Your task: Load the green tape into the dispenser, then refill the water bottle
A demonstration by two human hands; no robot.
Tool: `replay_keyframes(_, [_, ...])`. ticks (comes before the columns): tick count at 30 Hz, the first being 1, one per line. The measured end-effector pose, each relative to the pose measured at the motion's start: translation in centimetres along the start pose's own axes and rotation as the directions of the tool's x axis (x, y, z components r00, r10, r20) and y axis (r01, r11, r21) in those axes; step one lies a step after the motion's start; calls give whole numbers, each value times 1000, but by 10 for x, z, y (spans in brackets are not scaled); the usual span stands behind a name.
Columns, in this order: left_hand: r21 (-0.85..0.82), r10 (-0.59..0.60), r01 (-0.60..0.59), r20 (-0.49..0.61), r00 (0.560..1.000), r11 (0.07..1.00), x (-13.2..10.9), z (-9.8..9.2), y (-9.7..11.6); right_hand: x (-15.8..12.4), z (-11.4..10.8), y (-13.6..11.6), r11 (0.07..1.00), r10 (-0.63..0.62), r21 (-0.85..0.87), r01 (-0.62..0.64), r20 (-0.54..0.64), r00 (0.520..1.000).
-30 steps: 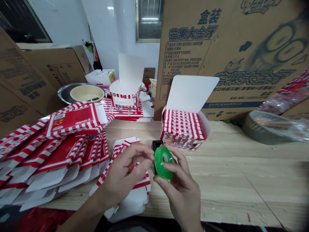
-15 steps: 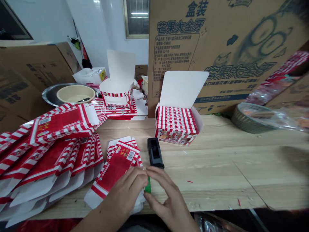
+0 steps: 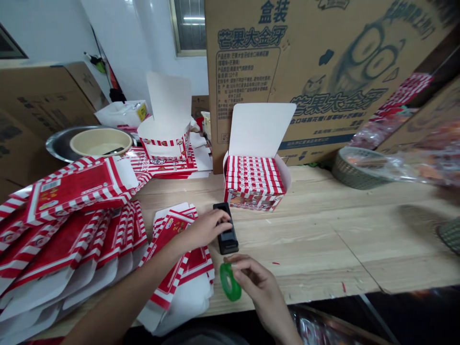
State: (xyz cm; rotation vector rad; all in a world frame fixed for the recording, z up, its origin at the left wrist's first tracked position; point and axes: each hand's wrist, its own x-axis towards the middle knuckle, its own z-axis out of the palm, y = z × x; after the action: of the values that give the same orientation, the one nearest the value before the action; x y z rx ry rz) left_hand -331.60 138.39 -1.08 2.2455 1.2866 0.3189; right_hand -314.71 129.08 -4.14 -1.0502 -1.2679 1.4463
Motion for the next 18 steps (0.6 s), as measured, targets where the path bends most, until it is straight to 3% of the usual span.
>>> replay_keyframes(5, [136,-106,111,-47,993,984,48,31,-33,9,-21,7,994,-59,83,74,-166,984])
replay_keyframes(9, [55,-120,125,-91,989,991,55,30,-41,14,-36,-1,961,-15,253,113,-360,933])
replay_keyframes(14, [-229,-122,76,-193,974,970,36,6,-24,28,-37,-14,868,83,457,194,-518,851])
replay_keyframes(17, [-439,-87,-17,-216,973,898,3,-12,8,38,-26,-25,826,-3,478,300,-528,849])
replay_keyframes(18, [-549,-75,-77,-249,966,832,-10,-17,20,40,-20,-29,818,-55,473,329,-504,862])
